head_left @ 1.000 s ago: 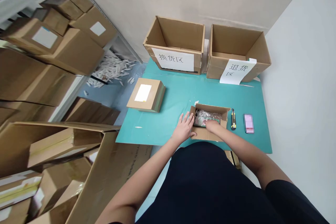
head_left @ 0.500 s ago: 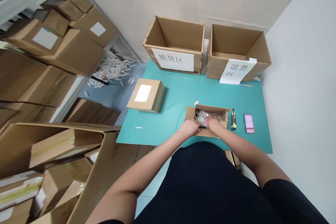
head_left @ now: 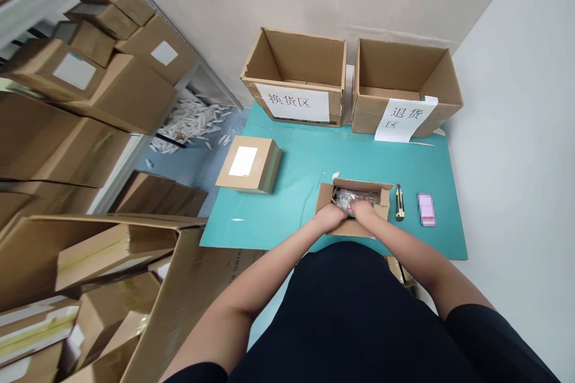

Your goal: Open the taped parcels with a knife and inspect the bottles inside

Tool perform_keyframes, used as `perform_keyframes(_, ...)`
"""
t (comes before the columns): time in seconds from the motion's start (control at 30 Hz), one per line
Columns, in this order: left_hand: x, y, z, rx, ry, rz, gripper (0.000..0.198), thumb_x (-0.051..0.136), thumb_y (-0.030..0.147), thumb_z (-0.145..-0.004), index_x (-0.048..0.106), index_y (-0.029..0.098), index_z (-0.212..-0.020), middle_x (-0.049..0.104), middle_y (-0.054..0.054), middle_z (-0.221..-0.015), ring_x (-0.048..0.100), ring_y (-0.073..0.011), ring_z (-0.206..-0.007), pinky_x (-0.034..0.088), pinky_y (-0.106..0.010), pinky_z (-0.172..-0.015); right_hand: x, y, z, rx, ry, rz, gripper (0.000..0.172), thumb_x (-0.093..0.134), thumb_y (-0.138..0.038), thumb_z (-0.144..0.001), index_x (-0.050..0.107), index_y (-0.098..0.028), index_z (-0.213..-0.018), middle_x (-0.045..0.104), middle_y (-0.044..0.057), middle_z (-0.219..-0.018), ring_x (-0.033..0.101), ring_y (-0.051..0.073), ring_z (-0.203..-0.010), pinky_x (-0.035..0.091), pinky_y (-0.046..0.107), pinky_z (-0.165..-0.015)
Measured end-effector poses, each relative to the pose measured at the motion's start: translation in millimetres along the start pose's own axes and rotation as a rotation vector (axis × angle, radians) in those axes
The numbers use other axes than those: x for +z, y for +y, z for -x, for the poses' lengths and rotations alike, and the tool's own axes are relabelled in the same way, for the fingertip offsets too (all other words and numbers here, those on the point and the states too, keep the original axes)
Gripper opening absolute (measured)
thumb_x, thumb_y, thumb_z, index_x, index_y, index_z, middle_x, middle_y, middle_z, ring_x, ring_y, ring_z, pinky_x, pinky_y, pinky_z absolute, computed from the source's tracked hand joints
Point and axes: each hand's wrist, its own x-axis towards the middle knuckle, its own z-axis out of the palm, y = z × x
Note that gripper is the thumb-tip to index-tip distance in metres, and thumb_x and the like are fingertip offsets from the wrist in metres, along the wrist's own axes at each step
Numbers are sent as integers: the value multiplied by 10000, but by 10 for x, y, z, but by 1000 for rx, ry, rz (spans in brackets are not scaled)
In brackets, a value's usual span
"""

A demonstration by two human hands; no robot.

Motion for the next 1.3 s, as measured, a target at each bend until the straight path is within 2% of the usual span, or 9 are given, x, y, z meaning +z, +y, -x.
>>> perform_keyframes(0.17, -33, -3, -51, -9, -6, -26, 284, 506, 191, -904, 751, 214, -1047, 742, -89, -1011, 682, -265, -998, 494, -349, -940, -129, 83, 147, 15, 119, 10, 299, 493, -135, -939, 662, -134, -1186, 676, 199, -1190, 615, 305, -1103, 497, 371, -879)
perform_keyframes(0.37, -56, -13, -184, -95, 176, 40, 478, 469, 177, -929, 548, 172, -1400, 592, -157, -1387, 627, -280, -1182, 494, -386, -1012, -307, 269, 344, 87, 279, 19, 343, 360, -82, -976, 561, -149, -1246, 598, 197, -1237, 580, 291, -1119, 482, 390, -910)
perform_keyframes(0.53, -56, -76, -331, -176, 251, 174, 500, 439, 114, -900, 556, 115, -1385, 582, -152, -1419, 553, -258, -1305, 430, -381, -1121, -293, 293, 384, -64, 82, -15, 335, 412, -142, -988, 600, -179, -1262, 669, 154, -1198, 657, 262, -1067, 503, 342, -878)
perform_keyframes(0.67, 21, -127, -397, -176, 289, 233, 523, 454, 108, -882, 552, 127, -1396, 578, -133, -1436, 515, -255, -1352, 400, -418, -1162, -197, 178, 290, -64, -11, 12, 299, 467, -111, -950, 718, -143, -1110, 745, 178, -1063, 709, 289, -1013, 526, 359, -859)
perform_keyframes(0.77, 66, -149, -420, -168, 272, 252, 552, 483, 99, -858, 550, 146, -1403, 592, -117, -1426, 529, -252, -1342, 411, -420, -1158, -134, 103, 155, -68, -61, 36, 272, 528, -117, -922, 736, -136, -1096, 759, 191, -1053, 711, 310, -1036, 534, 393, -885)
perform_keyframes(0.83, 66, -157, -434, -190, 264, 271, 550, 486, 94, -856, 557, 151, -1398, 595, -113, -1425, 533, -250, -1342, 410, -418, -1160, -92, 87, 65, -74, -80, 48, 303, 598, -126, -884, 708, -123, -1167, 743, 206, -1112, 694, 325, -1083, 531, 411, -913)
perform_keyframes(0.97, 2, -157, -458, -257, 250, 375, 500, 457, 84, -877, 595, 128, -1356, 595, -125, -1424, 531, -243, -1351, 379, -405, -1179, 22, 114, -57, -86, -83, 53, 571, 642, -135, -856, 525, -116, -1414, 640, 245, -1312, 644, 335, -1183, 521, 426, -949)
perform_keyframes(1.13, -94, -174, -461, -344, 238, 616, 430, 439, 123, -911, 653, 123, -1284, 624, -131, -1388, 583, -239, -1296, 433, -384, -1132, 171, 138, -136, -76, -103, 59, 760, 691, -102, -784, 412, -125, -1491, 566, 256, -1382, 650, 339, -1145, 531, 426, -927)
perform_keyframes(1.3, -88, -193, -434, -352, 241, 661, 413, 459, 159, -919, 663, 155, -1278, 660, -109, -1345, 632, -237, -1222, 495, -383, -1061, 235, 108, -171, -50, -39, 69, 739, 646, -104, -808, 379, -127, -1496, 524, 254, -1386, 547, 371, -1239, 485, 520, -983)
